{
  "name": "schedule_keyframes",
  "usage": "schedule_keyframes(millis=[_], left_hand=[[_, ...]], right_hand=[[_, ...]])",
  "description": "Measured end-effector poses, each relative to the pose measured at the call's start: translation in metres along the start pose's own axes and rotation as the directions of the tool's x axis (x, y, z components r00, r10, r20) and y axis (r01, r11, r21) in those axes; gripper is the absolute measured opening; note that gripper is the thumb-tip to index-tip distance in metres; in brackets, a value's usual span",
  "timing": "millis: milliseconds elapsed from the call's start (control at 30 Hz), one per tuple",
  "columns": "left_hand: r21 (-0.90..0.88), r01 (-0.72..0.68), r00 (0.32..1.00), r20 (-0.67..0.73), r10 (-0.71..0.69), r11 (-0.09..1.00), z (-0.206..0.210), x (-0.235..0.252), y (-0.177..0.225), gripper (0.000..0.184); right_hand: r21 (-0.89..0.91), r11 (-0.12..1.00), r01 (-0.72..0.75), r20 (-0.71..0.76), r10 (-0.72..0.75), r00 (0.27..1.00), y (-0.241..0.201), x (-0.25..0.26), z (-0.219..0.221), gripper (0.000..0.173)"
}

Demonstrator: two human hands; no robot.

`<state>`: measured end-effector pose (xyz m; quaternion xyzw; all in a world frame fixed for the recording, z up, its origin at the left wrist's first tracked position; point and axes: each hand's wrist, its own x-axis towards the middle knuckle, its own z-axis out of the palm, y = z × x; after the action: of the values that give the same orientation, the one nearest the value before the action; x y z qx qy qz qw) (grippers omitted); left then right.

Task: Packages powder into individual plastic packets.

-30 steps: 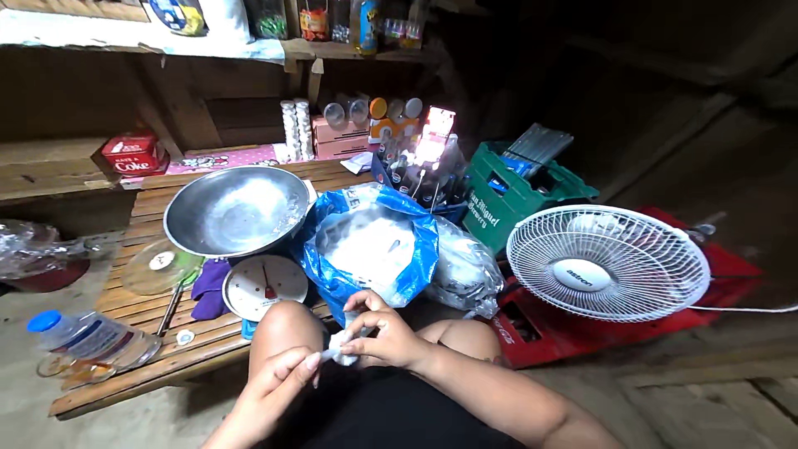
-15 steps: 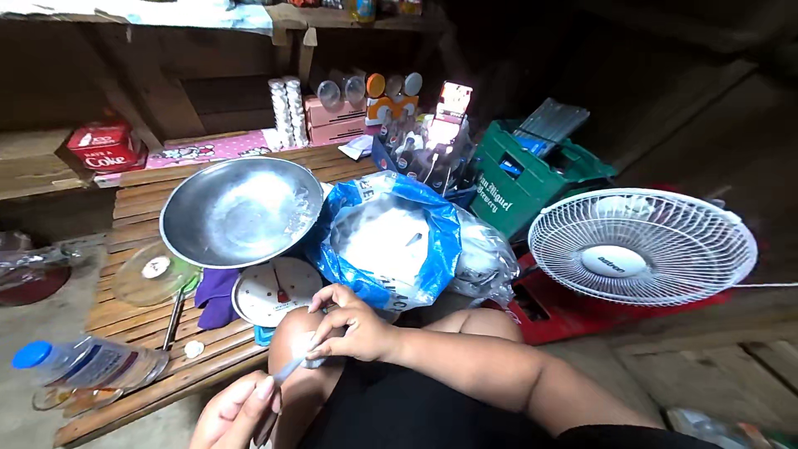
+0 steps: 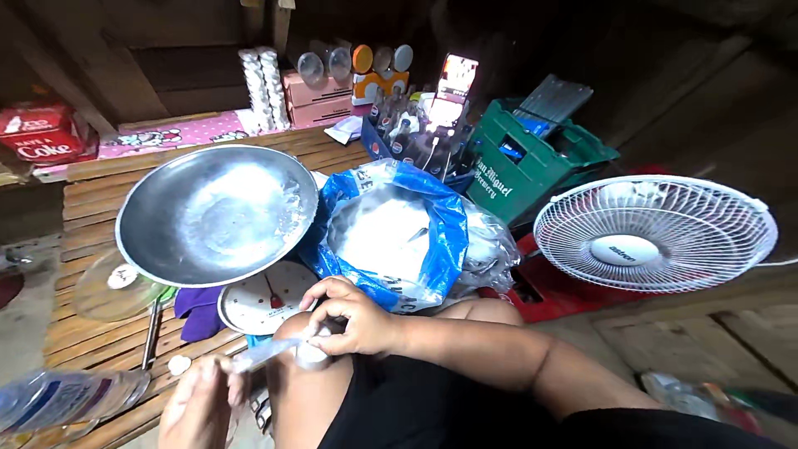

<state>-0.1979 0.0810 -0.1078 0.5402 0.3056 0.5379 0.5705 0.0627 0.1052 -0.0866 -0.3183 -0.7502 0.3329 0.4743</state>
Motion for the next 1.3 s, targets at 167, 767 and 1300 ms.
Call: schedule_keyframes(millis=[167,767,1300], left_hand=[[0.287,-0.142,0.990,0.061,0.130,0.947,0.010,0.006,-0.028,0.023],[0.300,-0.293,0.947,0.222,0.232,0.908,0.014,0.016,-0.014,0.018],[0.128,-0.308,0.874,0.430,0.227,0.943,0.017,0.029,-0.010,0.013]], right_hand=[[0.045,0.998,-0.037,0.061,0.034,0.998,-0.011,0.007,0.004,0.015],[0.134,0.985,0.113,0.146,-0.132,0.980,-0.009,0.014,0.016,0.017],[0.331,0.943,-0.044,0.212,-0.029,0.977,-0.013,0.005,0.012,0.024]])
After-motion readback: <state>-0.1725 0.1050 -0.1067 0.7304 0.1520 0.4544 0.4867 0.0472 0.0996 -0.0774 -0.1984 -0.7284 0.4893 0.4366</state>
